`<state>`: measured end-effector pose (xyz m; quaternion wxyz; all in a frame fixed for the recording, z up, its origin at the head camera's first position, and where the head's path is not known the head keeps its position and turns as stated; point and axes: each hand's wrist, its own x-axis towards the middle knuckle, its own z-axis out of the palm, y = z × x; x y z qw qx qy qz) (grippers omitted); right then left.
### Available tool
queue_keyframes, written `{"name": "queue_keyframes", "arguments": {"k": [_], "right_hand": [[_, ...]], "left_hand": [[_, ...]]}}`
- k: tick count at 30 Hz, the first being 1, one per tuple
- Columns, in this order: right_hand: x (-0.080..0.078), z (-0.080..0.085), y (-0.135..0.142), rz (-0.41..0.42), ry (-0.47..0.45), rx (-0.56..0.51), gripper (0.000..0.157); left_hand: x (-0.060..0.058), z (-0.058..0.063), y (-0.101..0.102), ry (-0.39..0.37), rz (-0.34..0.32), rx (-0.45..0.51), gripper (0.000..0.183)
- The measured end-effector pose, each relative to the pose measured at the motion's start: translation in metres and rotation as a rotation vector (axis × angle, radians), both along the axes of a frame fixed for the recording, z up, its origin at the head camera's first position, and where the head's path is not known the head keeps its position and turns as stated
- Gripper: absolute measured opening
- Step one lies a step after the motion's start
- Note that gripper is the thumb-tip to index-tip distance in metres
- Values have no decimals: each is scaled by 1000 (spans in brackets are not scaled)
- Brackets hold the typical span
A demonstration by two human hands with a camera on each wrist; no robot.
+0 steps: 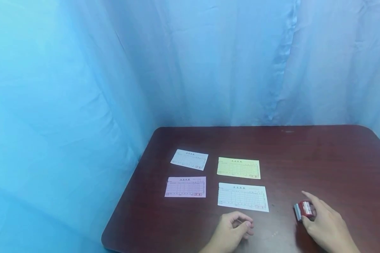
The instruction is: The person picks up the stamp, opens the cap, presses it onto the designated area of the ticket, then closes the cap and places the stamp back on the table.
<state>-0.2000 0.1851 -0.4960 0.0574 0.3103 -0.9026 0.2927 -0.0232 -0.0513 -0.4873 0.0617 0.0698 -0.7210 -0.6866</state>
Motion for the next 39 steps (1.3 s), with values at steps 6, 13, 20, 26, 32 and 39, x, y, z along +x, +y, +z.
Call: {"name": "queue_keyframes", "arguments": {"k": [6, 13, 20, 26, 32, 39], "right_hand": [[0, -4, 1, 11, -10, 0, 75], [1, -7, 1, 15, -30, 6, 74], [6, -5, 0, 10, -25, -25, 70], [7, -4, 2, 5, -24, -24, 64], [6, -2, 5, 1, -18, -30, 57], [8, 0, 5, -1, -3, -40, 53]], "left_hand": [[0, 2, 0, -9, 1, -16, 18], [1, 3, 1, -2, 6, -18, 17], [3, 5, 1, 8, 24, -28, 17], [5, 6, 0, 7, 33, -29, 17], [6, 7, 0, 13, 42, -37, 16], [7, 9, -2, 34, 50, -55, 16]]}}
